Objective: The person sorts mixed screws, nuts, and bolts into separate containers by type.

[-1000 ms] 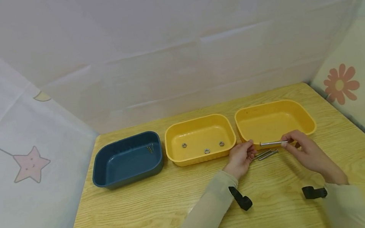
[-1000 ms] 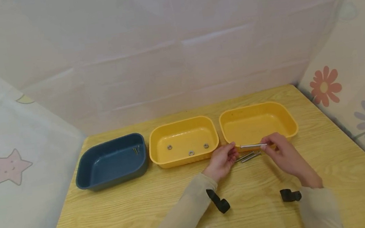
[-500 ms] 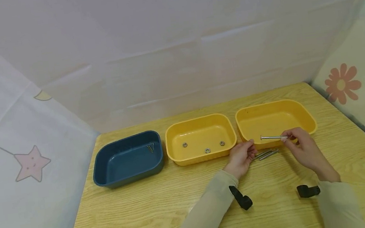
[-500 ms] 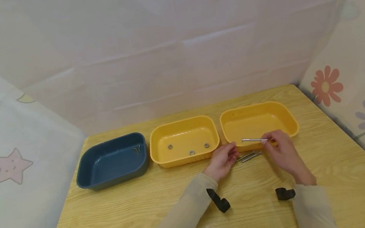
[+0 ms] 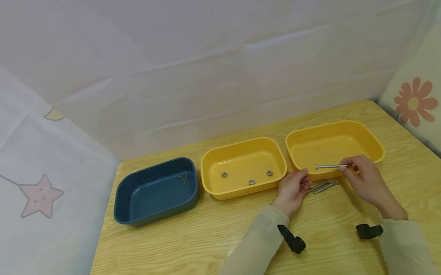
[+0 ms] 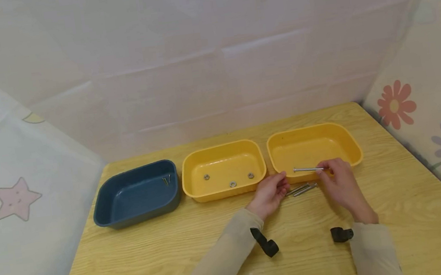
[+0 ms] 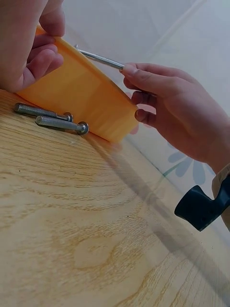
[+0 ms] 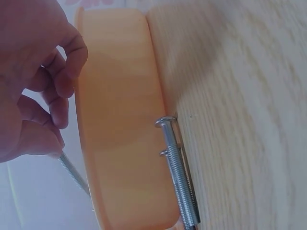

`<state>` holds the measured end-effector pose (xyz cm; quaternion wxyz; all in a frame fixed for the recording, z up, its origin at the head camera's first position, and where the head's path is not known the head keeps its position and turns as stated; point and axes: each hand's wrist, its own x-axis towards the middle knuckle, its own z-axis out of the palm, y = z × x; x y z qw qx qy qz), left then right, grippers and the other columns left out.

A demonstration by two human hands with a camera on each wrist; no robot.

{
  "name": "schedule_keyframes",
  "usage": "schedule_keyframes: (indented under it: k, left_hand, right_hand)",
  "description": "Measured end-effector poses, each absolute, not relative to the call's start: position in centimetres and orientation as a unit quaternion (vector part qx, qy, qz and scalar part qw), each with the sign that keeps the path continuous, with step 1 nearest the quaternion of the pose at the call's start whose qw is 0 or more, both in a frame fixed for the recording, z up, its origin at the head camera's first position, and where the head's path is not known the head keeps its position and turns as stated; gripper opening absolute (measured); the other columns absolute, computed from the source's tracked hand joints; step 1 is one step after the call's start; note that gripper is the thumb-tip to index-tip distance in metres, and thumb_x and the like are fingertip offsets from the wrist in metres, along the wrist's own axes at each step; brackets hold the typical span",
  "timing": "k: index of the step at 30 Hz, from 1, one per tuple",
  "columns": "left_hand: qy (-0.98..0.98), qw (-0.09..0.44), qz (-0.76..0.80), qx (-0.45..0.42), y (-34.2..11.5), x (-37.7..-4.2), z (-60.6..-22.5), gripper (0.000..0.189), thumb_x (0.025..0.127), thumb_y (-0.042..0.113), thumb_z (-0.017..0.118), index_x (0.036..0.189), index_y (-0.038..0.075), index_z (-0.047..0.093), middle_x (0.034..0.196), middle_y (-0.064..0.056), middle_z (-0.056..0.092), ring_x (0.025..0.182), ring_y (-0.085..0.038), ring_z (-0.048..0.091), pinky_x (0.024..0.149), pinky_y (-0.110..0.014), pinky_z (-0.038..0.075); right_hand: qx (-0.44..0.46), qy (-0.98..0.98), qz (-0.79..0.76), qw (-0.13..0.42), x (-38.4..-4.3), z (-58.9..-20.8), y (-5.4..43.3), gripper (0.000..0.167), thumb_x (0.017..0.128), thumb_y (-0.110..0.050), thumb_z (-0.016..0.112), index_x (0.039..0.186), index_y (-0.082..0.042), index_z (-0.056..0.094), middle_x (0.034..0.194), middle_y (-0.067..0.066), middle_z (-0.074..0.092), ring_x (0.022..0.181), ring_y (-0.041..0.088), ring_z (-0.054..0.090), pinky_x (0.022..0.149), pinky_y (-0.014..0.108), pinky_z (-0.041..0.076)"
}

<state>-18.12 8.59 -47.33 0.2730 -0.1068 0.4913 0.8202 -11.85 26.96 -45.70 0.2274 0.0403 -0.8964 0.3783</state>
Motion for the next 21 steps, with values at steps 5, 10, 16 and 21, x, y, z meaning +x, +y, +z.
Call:
schedule_keyframes:
  k: [5,10,16,21]
  left_hand:
    - [0.492,0.272,0.820,-0.110,8.61,-18.14,-47.34,0.007,0.093,0.012,0.063,0.087,0.010,0.060,0.076,0.000,0.057,0.066,-0.010,0.055,0.061,-0.018,0.043]
    - [0.489,0.272,0.822,-0.110,8.64,-18.17,-47.39,0.006,0.093,0.011,0.063,0.087,0.010,0.061,0.076,0.000,0.057,0.066,-0.011,0.055,0.061,-0.018,0.043]
    - [0.491,0.271,0.821,-0.108,8.68,-18.17,-47.50,0.007,0.093,0.012,0.063,0.087,0.010,0.061,0.076,0.000,0.057,0.066,-0.010,0.055,0.060,-0.018,0.043]
    - [0.491,0.276,0.820,-0.100,8.54,-18.11,-47.52,0.007,0.094,0.011,0.061,0.087,0.010,0.060,0.076,0.000,0.057,0.067,-0.010,0.055,0.062,-0.018,0.043]
  right_hand:
    - [0.043,-0.898,0.373,0.229,-12.01,-45.84,26.96,0.006,0.093,-0.002,0.060,0.094,0.002,0.063,0.091,0.015,0.058,0.086,0.000,0.036,0.073,0.022,0.031]
    - [0.044,-0.900,0.369,0.229,-12.01,-45.79,26.86,0.006,0.093,-0.002,0.059,0.093,0.003,0.063,0.090,0.015,0.058,0.087,-0.001,0.036,0.074,0.023,0.032]
    - [0.038,-0.903,0.367,0.218,-12.02,-45.70,26.85,0.007,0.094,-0.003,0.060,0.093,0.002,0.063,0.092,0.016,0.058,0.090,0.008,0.041,0.074,0.022,0.033]
    - [0.024,-0.908,0.366,0.201,-12.05,-45.67,26.91,0.011,0.095,-0.007,0.059,0.098,0.004,0.062,0.096,0.018,0.056,0.092,0.024,0.044,0.075,0.021,0.033]
